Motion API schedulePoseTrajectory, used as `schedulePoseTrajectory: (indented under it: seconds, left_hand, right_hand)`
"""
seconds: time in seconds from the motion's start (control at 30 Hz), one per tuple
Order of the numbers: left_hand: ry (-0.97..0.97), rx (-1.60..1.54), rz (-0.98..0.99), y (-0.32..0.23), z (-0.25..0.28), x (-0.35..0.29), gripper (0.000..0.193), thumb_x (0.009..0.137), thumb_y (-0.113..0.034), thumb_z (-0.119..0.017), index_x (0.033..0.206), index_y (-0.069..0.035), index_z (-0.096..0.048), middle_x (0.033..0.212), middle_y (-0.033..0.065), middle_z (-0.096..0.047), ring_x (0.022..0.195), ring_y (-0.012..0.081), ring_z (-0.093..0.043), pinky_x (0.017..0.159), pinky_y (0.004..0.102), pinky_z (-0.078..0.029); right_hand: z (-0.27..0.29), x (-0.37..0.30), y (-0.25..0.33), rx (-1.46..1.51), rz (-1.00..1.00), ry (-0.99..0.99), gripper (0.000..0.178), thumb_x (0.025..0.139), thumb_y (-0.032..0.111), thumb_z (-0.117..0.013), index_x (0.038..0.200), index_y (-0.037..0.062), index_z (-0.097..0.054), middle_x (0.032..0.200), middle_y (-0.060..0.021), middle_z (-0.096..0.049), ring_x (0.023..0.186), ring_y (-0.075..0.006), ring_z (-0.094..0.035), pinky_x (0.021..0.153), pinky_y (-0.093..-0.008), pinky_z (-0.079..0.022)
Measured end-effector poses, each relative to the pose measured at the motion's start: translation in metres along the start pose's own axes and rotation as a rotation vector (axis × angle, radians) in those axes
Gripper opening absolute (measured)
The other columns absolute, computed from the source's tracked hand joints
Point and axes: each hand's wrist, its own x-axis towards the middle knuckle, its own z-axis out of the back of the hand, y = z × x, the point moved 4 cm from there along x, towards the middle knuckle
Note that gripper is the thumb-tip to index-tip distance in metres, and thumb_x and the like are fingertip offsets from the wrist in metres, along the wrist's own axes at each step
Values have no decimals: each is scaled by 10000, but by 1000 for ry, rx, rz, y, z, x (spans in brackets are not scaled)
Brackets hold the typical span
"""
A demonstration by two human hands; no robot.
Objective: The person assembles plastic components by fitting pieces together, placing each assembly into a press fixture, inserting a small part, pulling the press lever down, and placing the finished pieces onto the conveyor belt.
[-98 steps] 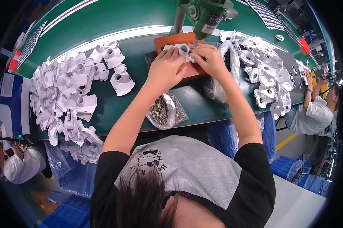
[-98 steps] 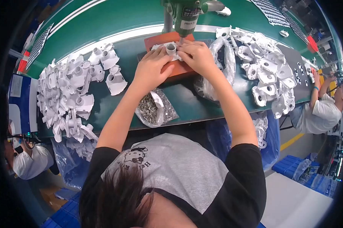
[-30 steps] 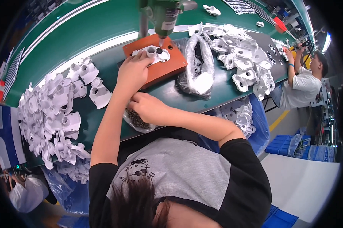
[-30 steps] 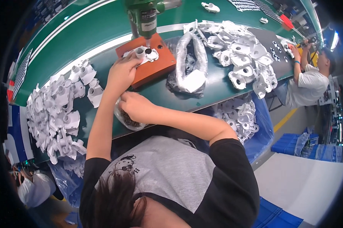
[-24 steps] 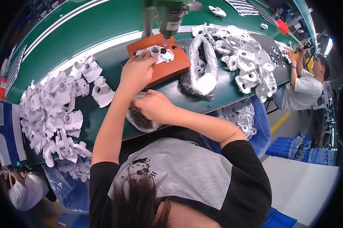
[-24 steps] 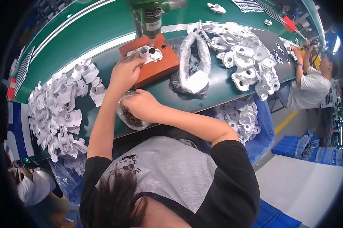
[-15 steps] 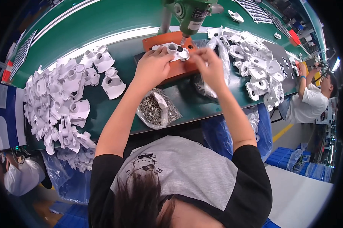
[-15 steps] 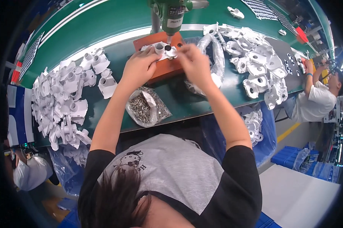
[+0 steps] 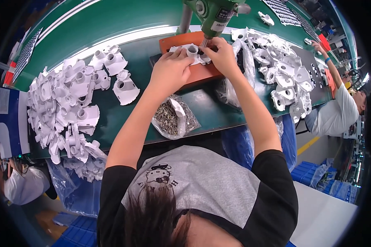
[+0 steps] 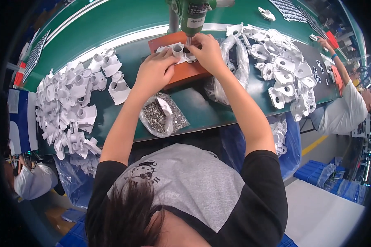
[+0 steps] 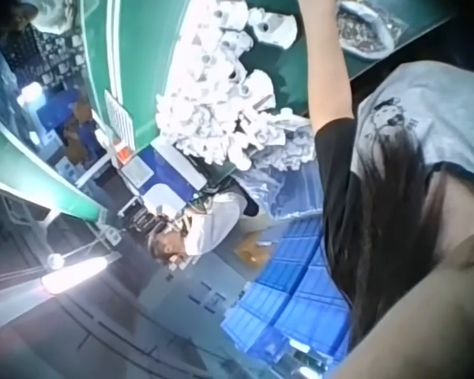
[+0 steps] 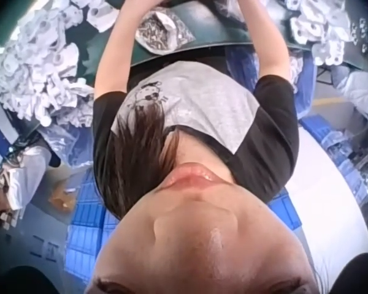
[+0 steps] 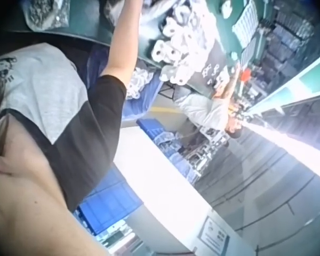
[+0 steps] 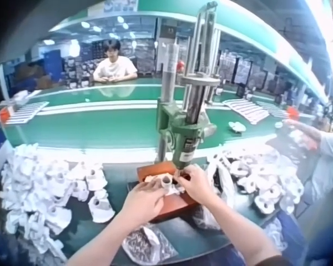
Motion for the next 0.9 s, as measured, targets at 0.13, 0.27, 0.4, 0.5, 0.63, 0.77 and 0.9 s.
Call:
schedulePoseTrajectory:
  seconds: [0.13, 0.27, 0.4, 0.5, 0.63, 0.77, 0.9]
  left_hand:
    - [-32, -2, -5, -1, -1, 0, 212, 798, -117, -543, 980, -77, -645, 1144, 143, -604, 1123, 292, -536, 949, 401, -415]
    - [-24, 3, -10, -3, -1, 0, 209, 793, -104, -551, 980, -71, -640, 1146, 151, -602, 1127, 294, -535, 953, 407, -412]
    - [-28, 11, -20, -1, 1, 0, 209, 790, -97, -555, 980, -75, -641, 1143, 154, -602, 1118, 293, -542, 953, 408, -412]
    - [-43, 3, -9, -2, -1, 1, 207, 791, -96, -554, 977, -70, -640, 1144, 159, -600, 1116, 295, -544, 954, 411, -411]
    - [-34, 14, -25, 2, -1, -4, 213, 799, -97, -550, 989, -64, -639, 1152, 169, -592, 1131, 302, -532, 961, 414, -404]
    - [-64, -20, -19, 1, -1, -6, 216, 806, -97, -551, 1000, -61, -639, 1162, 176, -585, 1142, 314, -521, 967, 422, -398]
    - [-111, -33, -21, 1, -3, -8, 217, 806, -92, -557, 1003, -52, -637, 1176, 180, -575, 1144, 321, -516, 977, 425, -392]
  right_hand:
    - [1, -9, -11, 217, -131, 12, 153, 748, 105, -671, 866, 12, -637, 869, -99, -639, 821, -258, -550, 709, -334, -462]
    - [2, -16, 3, 53, 191, 19, 138, 743, 76, -648, 870, 24, -635, 921, -82, -642, 891, -255, -544, 730, -335, -452]
    - [-1, -24, 9, -105, 250, -46, 153, 755, 97, -612, 902, 63, -639, 1018, -78, -641, 962, -284, -536, 817, -373, -414]
    - [-1, -22, -2, -216, 306, -65, 131, 771, 108, -598, 890, 65, -636, 1072, -84, -625, 994, -290, -531, 825, -367, -415]
    - [4, -25, 7, -228, 314, 30, 187, 806, 87, -589, 961, 4, -654, 1126, -152, -592, 1044, -261, -517, 913, -351, -398]
    - [46, -2, -56, 252, -232, 19, 310, 896, 145, -494, 1114, -53, -590, 1086, -131, -634, 963, -186, -588, 912, -308, -415]
    - [97, 144, -69, 1030, -314, -134, 206, 890, 212, -562, 1019, 55, -593, 889, -82, -635, 764, -178, -597, 637, -239, -474]
